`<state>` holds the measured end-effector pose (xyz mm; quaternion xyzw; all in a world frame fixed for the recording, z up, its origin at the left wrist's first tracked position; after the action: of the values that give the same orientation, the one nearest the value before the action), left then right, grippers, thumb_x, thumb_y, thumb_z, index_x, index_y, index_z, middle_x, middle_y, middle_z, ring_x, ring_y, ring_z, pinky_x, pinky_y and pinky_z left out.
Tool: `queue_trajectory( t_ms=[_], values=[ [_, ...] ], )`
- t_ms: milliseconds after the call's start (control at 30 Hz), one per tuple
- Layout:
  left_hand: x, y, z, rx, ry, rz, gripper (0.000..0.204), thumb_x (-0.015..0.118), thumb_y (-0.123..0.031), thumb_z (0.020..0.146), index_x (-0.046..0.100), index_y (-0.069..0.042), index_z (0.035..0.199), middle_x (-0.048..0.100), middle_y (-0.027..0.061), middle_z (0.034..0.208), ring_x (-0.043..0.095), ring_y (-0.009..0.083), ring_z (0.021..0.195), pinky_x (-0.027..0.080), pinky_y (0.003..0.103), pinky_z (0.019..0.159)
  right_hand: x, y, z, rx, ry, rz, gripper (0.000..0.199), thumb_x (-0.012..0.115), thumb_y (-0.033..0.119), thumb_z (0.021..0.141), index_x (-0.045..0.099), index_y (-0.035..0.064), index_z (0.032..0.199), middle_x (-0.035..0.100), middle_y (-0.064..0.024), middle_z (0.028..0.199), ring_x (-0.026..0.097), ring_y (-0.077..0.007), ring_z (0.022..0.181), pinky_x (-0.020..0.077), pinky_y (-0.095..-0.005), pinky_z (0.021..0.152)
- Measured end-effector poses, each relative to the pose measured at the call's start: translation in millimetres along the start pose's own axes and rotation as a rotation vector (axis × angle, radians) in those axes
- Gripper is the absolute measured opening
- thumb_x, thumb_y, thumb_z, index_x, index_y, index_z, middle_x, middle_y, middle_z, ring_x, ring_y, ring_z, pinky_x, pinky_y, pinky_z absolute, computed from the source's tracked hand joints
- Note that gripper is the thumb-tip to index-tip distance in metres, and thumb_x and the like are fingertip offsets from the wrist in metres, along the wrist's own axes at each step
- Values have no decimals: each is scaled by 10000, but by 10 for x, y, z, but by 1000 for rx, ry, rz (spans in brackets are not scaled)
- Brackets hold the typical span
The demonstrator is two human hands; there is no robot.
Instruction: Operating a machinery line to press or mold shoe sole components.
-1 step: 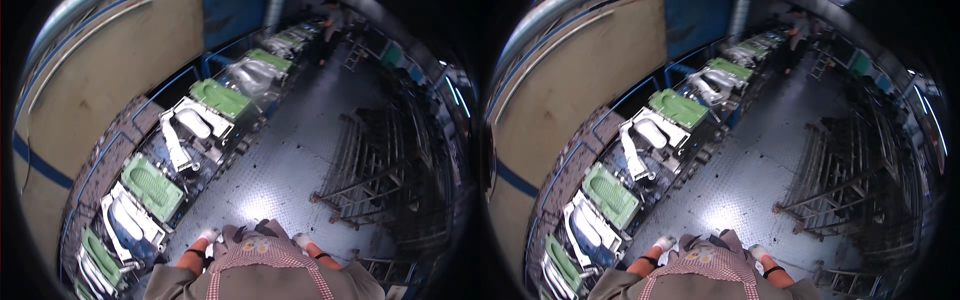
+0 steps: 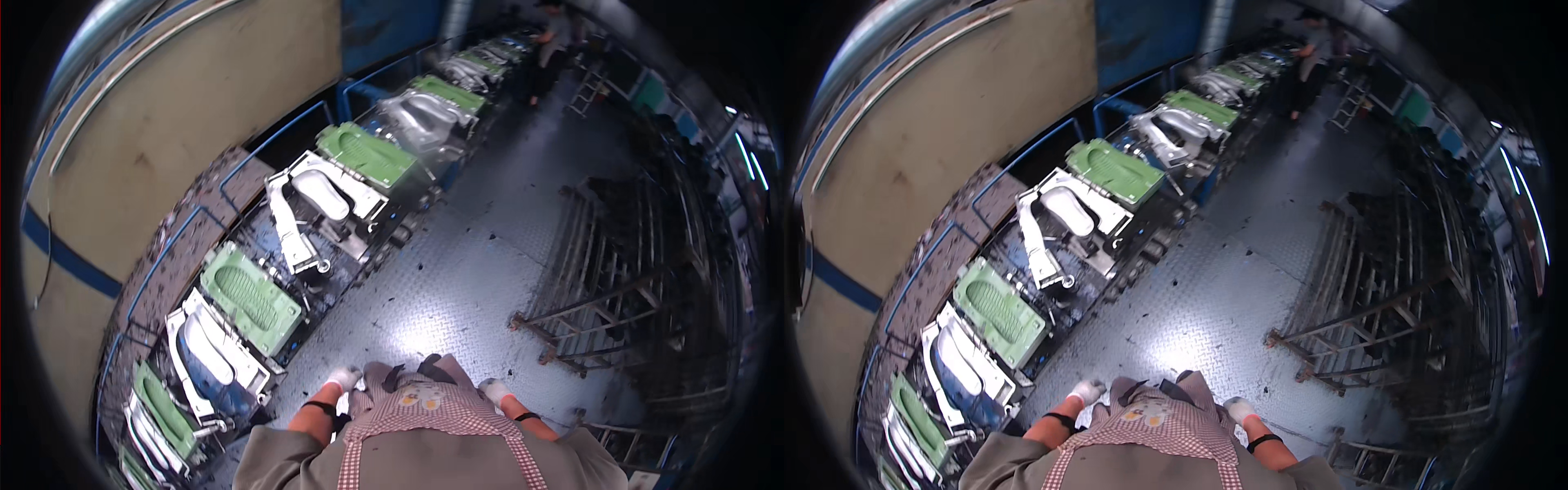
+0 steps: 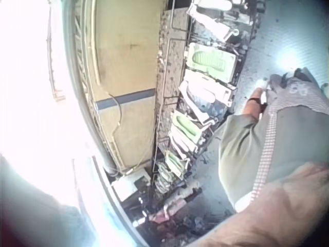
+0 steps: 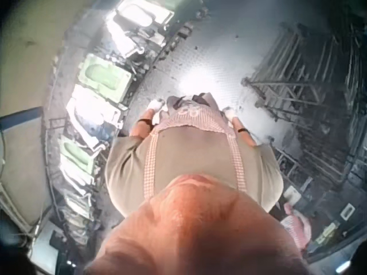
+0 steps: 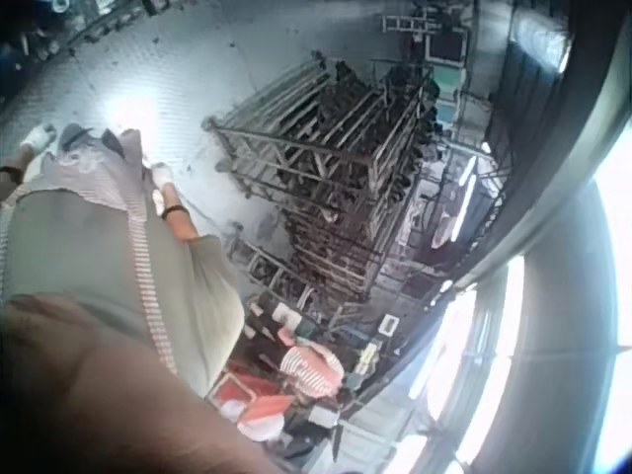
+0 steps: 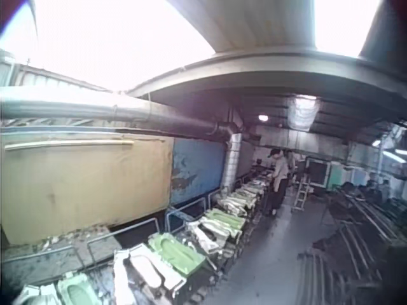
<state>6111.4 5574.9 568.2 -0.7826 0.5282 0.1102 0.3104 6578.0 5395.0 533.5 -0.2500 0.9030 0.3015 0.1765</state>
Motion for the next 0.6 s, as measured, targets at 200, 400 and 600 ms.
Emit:
queue_trajectory(
  t_ms=[200, 400, 600],
  values=[
    [-122, -224, 47, -66, 21, -3, 427, 564, -395, 863, 700, -104, 1145, 684, 161, 1151, 638, 316, 1094, 479, 390, 955, -273, 105, 318, 84, 50, 40, 462, 536, 382, 857, 677, 22, 1110, 650, -227, 1158, 605, -371, 1125, 476, -399, 944],
    [-127, -344, 230, -91, 10, -44, 428, 567, -387, 874, 697, -82, 1143, 684, 170, 1147, 634, 317, 1100, 476, 391, 956, -706, 457, 412, 74, 42, -2, 494, 552, 384, 896, 648, -17, 1168, 653, -217, 1193, 625, -330, 1105, 467, -377, 946],
    [-230, -618, 397, -90, -7, -98, 440, 571, -385, 883, 690, -52, 1145, 679, 187, 1149, 631, 322, 1106, 477, 391, 954, -1023, 622, 614, 73, 60, -43, 496, 548, 401, 895, 654, 5, 1174, 650, -212, 1199, 607, -345, 1145, 460, -385, 964]
  ],
)
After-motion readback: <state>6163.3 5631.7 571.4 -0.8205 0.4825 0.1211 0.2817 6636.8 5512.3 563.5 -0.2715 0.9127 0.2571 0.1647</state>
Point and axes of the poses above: each hand's wrist, its own z-axis towards the middle knuckle, its own x-axis out of the palm, y = z × x, the point moved 8 cm from there along z, towards the middle knuckle
